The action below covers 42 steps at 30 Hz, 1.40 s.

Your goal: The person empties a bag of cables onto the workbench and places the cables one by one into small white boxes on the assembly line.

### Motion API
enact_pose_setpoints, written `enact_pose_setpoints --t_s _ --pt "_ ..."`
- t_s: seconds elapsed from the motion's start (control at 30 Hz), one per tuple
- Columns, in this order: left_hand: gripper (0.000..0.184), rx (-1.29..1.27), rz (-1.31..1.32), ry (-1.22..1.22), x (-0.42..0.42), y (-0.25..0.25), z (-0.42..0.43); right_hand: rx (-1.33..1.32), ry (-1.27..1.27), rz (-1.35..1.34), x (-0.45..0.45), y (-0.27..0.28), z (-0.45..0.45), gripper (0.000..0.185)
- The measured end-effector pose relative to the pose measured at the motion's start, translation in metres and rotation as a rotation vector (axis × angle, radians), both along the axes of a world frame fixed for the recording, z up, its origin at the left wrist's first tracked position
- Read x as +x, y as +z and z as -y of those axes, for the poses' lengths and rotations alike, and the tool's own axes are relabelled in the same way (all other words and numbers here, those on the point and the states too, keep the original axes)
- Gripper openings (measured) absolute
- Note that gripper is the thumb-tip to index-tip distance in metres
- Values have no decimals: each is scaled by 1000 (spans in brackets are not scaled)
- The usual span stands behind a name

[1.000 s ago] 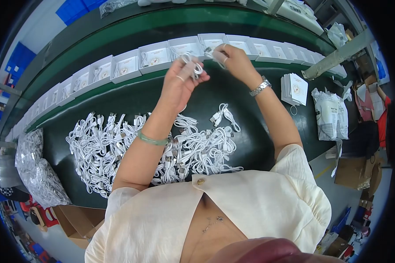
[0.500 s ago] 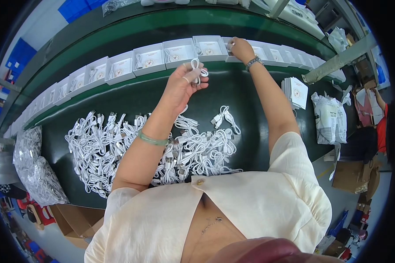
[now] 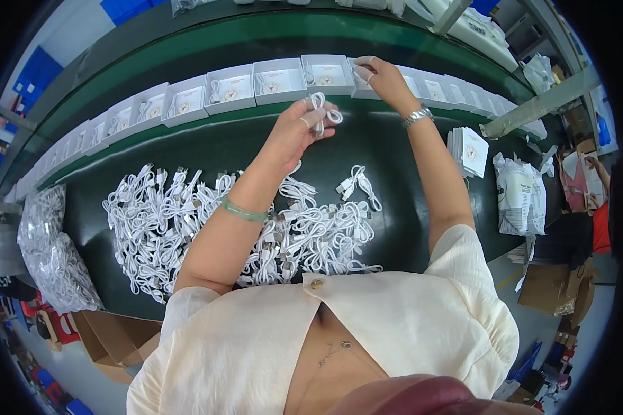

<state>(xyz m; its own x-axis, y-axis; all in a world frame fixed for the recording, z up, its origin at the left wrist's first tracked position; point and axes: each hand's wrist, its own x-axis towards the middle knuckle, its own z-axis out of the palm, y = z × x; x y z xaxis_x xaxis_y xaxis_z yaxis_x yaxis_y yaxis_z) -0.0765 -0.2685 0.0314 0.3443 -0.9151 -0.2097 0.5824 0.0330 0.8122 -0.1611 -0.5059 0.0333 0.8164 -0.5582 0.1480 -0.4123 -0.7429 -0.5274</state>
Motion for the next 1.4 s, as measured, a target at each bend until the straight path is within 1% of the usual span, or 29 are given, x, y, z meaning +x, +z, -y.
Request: enact_pose_setpoints --t_s 0.03,0.07,0.1,0.13,0.17,0.3,0.4,0.47,0.5,0.53,0.57,0.63,0.67,0.7,0.77,0.83,0.9,0.97,1.03,1.07,1.1,1.13,1.17,1.23,1.27,1.3,1.33,1.37,1.4 --pt "21 -56 -29 19 0 -1 0 132 117 52 -1 9 -17 34" --pt "21 -53 -31 22 0 -1 0 263 231 105 -4 20 -35 35" --pt "22 -98 -102 35 -1 1 -1 188 344 98 -8 30 -55 37" --pt "23 -143 -173 45 -2 2 0 197 381 42 -11 34 -74 38" --pt "23 -143 -173 38 -2 0 0 201 416 -11 -14 38 -86 38" --pt "25 -164 -218 -3 -2 -1 0 116 398 -69 -20 40 -88 35" --pt "24 -117 -205 34 -3 -1 -1 51 275 76 -23 28 -55 26" --pt "24 -76 -189 63 -2 -4 -1 -116 -26 119 -24 11 -18 26" --pt "24 -33 -159 68 -1 -5 -1 56 -225 135 -23 13 -7 26" --pt "25 10 -127 72 0 -6 -1 -128 -292 170 -27 6 12 28" --pt "25 7 -127 73 0 -7 -1 -130 -290 171 -30 -1 24 28" --pt "31 81 -100 74 1 -9 1 -183 -444 120 -34 -17 46 30" --pt "31 80 -98 74 0 -9 1 -258 -387 82 -33 -24 50 32" --pt "35 75 -111 80 0 -9 2 -258 -387 84 -34 -30 55 32" --pt "39 72 -125 87 0 -9 2 -171 -173 -186 -36 -36 53 34" --pt "46 27 -158 79 -1 -11 3 -179 -188 -190 -36 -28 47 36" --pt "47 14 -192 66 -2 -8 3 -187 -208 -190 -35 -11 27 39" --pt "48 3 -223 48 -3 -8 4 21 -62 72 -32 11 -18 40" --pt "56 -63 -252 36 -4 -9 5 91 184 88 -29 23 -65 39" --pt "56 -57 -250 27 -5 -9 5 152 225 36 -29 31 -88 38" --pt "58 -170 -269 -46 -5 -8 5 213 265 -15 -28 35 -103 38" --pt "60 -285 -287 -120 -7 -7 6 63 245 -4 -27 27 -107 35" --pt "60 -282 -287 -133 -8 -8 6 64 233 -1 -28 22 -102 35" --pt "62 -167 -264 -43 -12 -9 6 102 189 121 -28 16 -79 31" --pt "62 -170 -265 -49 -15 -7 4 -25 93 187 -30 14 -64 28" --pt "60 -94 -165 -45 -17 -4 1 -71 0 223 -32 6 -36 27" --pt "58 -19 -66 -36 -18 0 0 -104 -133 206 -37 5 -11 27" --pt "58 -25 -70 -34 -18 2 0 -81 -241 155 -41 4 16 27" --pt "55 -7 -37 -72 -17 5 -1 -201 -334 198 -48 5 32 26"
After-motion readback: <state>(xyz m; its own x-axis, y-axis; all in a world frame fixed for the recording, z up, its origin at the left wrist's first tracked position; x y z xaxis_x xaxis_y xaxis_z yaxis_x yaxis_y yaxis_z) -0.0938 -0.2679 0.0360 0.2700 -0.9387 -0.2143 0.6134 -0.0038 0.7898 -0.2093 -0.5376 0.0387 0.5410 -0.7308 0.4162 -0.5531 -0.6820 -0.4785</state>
